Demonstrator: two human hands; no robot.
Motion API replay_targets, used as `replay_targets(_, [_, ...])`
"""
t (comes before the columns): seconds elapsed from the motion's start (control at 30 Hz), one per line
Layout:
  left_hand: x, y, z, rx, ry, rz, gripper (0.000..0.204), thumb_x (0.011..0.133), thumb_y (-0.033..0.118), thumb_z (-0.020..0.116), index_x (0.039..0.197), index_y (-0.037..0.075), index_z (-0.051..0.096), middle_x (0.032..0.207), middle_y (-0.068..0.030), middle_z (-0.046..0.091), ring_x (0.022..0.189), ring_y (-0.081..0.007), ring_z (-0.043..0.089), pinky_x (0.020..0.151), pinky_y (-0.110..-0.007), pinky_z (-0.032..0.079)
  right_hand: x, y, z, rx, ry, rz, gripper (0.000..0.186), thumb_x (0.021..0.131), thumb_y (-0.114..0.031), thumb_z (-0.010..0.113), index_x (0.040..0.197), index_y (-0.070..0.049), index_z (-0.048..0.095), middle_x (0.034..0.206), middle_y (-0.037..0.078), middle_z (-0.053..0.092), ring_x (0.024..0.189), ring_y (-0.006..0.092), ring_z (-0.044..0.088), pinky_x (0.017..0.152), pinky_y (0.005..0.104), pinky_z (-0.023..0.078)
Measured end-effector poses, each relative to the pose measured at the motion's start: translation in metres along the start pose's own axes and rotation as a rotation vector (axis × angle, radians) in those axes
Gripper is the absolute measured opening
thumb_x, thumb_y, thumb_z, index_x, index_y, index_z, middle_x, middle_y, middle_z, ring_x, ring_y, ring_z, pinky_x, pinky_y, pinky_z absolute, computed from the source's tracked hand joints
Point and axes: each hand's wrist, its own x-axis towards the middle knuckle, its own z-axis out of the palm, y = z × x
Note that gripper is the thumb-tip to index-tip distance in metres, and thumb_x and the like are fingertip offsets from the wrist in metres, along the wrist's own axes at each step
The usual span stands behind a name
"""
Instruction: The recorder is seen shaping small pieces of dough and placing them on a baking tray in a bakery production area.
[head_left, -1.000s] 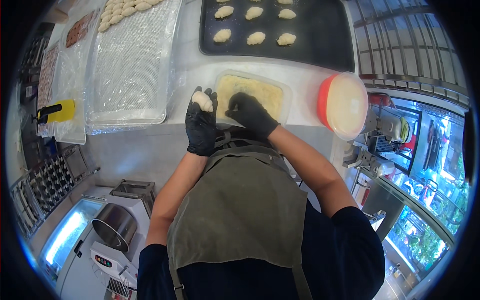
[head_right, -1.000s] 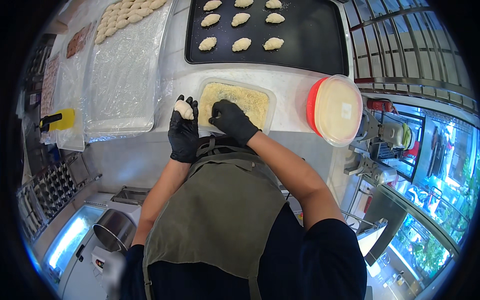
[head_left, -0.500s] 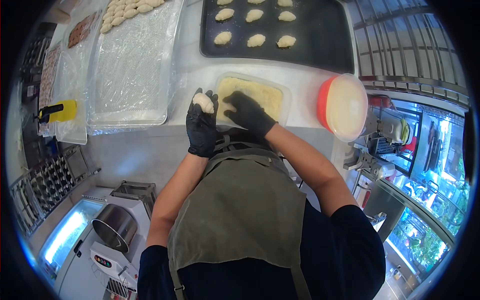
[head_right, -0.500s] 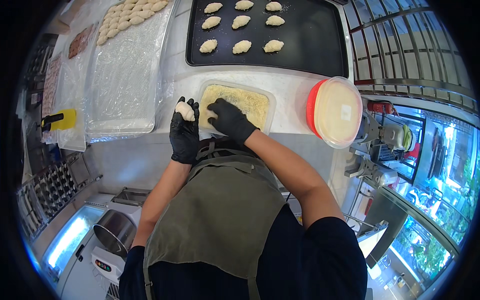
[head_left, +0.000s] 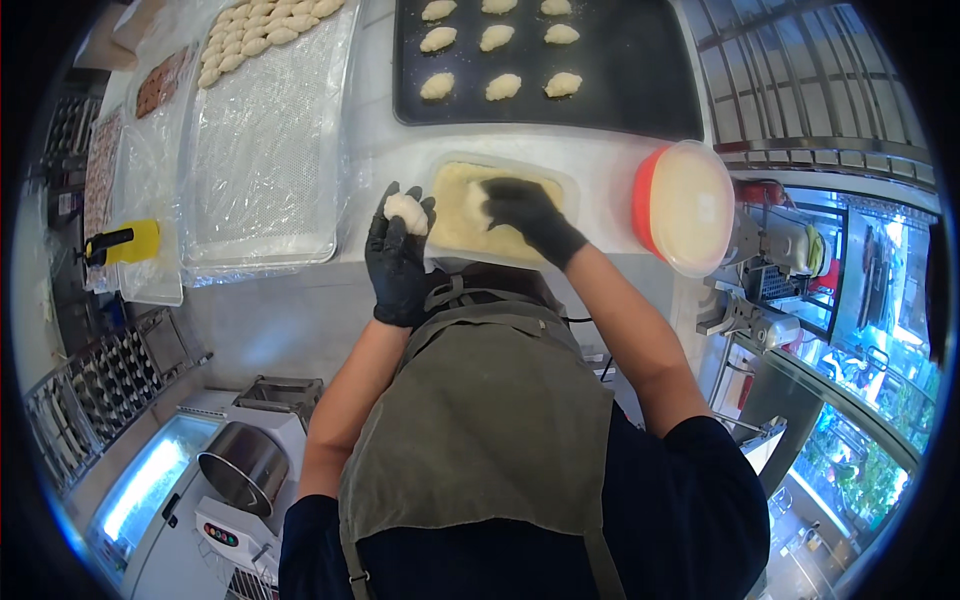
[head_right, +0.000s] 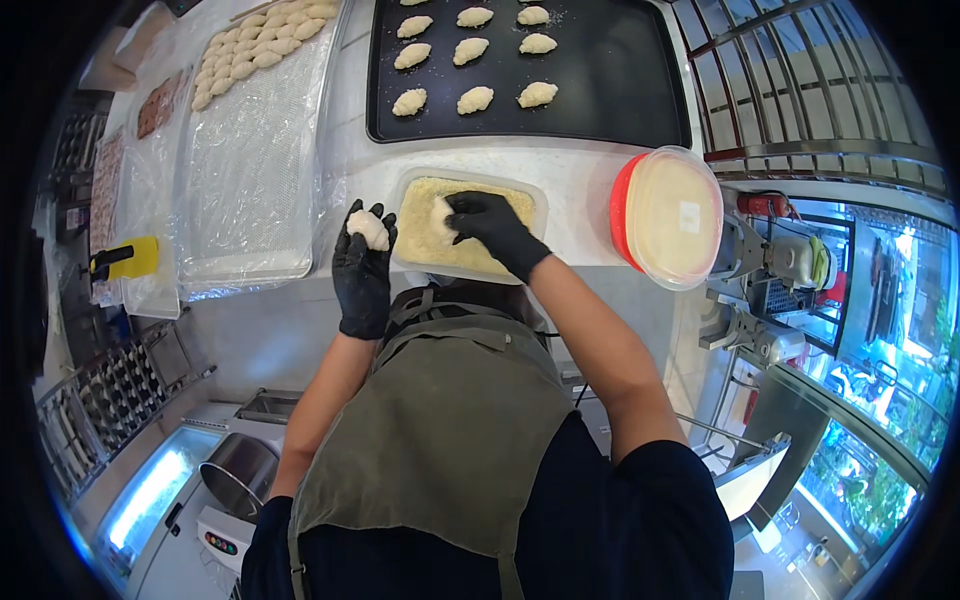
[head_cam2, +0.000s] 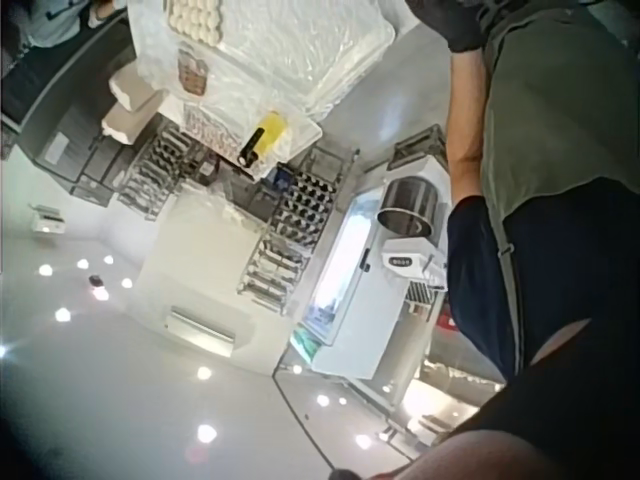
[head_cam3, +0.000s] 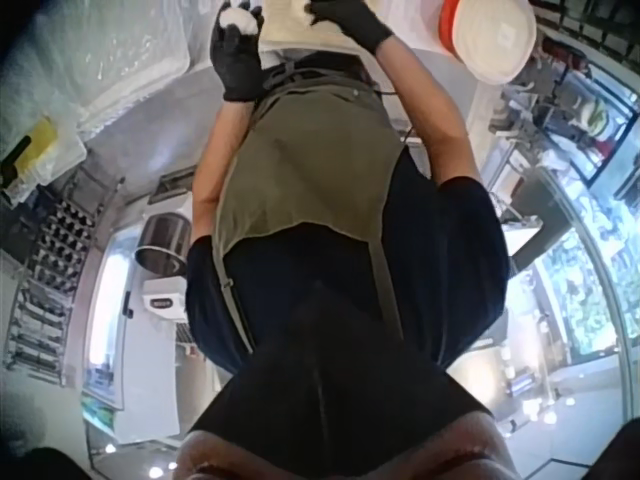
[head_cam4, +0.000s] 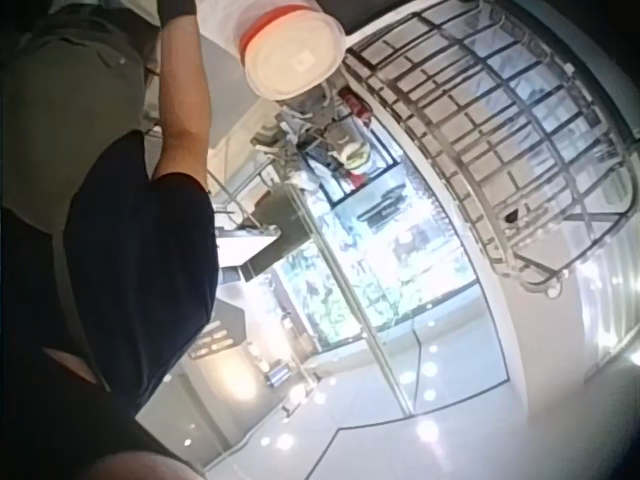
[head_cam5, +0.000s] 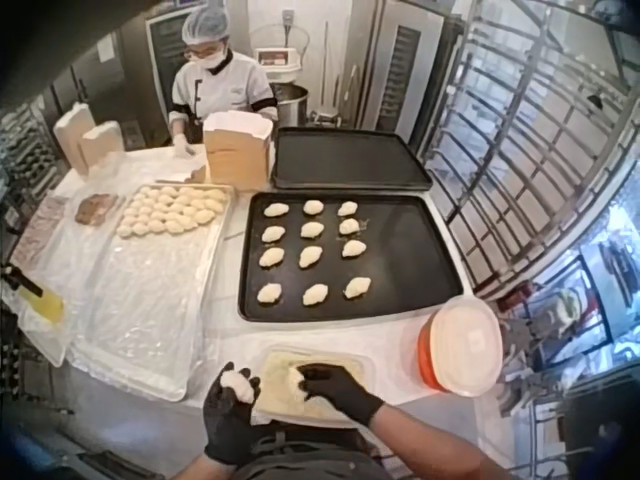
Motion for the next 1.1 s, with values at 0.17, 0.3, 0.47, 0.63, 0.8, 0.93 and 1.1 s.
replay_targets(0.17, [0.005,0.024,0.027,0.765,-0.117,0.063,0.053,0.090,0.007,0.065,0.141,0.002,0.049,0.129,-0.0146,0.060,0.112,-0.0266,0.061,0.102,-0.035,0.047,-0.041,-0.010,-0.035,0.178,0.043,-0.152,0.051,0.077,0.003,0.072,0.126,0.004,0.060,0.113,0.010,0.070,0.096,0.0206,0.065,0.090,0.0319,0.052])
replay_targets(0.3, [0.017,0.005,0.027,1.163,-0.351,0.150,0.050,0.084,0.006,0.070,0.132,0.004,0.057,0.120,-0.0116,0.064,0.105,-0.0272,0.063,0.093,-0.036,0.050,-0.073,-0.031,-0.034,0.220,0.027,-0.229,0.051,0.078,0.004,0.070,0.128,0.004,0.059,0.119,0.011,0.069,0.103,0.0207,0.064,0.093,0.0314,0.051])
replay_targets(0.47, [0.037,-0.060,0.017,1.462,-0.571,0.244,0.046,0.080,0.011,0.073,0.125,0.007,0.061,0.112,-0.0114,0.065,0.099,-0.0305,0.063,0.087,-0.038,0.051,-0.093,-0.041,-0.038,0.431,0.133,-0.235,0.046,0.084,0.004,0.065,0.129,0.004,0.058,0.120,0.013,0.068,0.106,0.0204,0.064,0.093,0.0303,0.051])
replay_targets(0.63, [0.045,-0.084,0.028,1.662,-0.782,0.197,0.042,0.082,0.015,0.070,0.124,0.008,0.064,0.109,-0.0109,0.065,0.097,-0.0313,0.063,0.085,-0.038,0.051,-0.107,-0.030,-0.053,0.390,0.239,-0.368,0.044,0.087,0.003,0.062,0.131,0.004,0.056,0.122,0.014,0.067,0.107,0.0211,0.064,0.093,0.0302,0.051])
replay_targets(0.8, [0.058,-0.082,0.032,1.881,-0.769,0.190,0.039,0.083,0.017,0.069,0.122,0.008,0.067,0.105,-0.0089,0.066,0.091,-0.0303,0.064,0.081,-0.038,0.051,-0.114,-0.017,-0.059,0.366,0.310,-0.363,0.046,0.087,0.004,0.061,0.132,0.004,0.055,0.124,0.014,0.066,0.108,0.0216,0.064,0.094,0.0304,0.052])
replay_targets(0.93, [0.063,-0.084,0.033,1.810,-0.800,0.217,0.038,0.083,0.016,0.069,0.120,0.008,0.067,0.103,-0.0082,0.066,0.088,-0.0298,0.064,0.079,-0.037,0.051,-0.118,-0.013,-0.057,0.431,0.330,-0.333,0.046,0.086,0.005,0.061,0.132,0.004,0.056,0.125,0.014,0.066,0.107,0.0216,0.064,0.094,0.0304,0.052])
replay_targets(1.1, [0.061,-0.087,0.037,1.746,-0.847,0.223,0.034,0.080,0.015,0.069,0.114,0.009,0.068,0.101,-0.0077,0.067,0.087,-0.0298,0.064,0.078,-0.038,0.051,-0.116,-0.010,-0.059,0.467,0.334,-0.330,0.046,0.086,0.006,0.060,0.132,0.004,0.056,0.125,0.015,0.065,0.107,0.0214,0.063,0.093,0.0301,0.052])
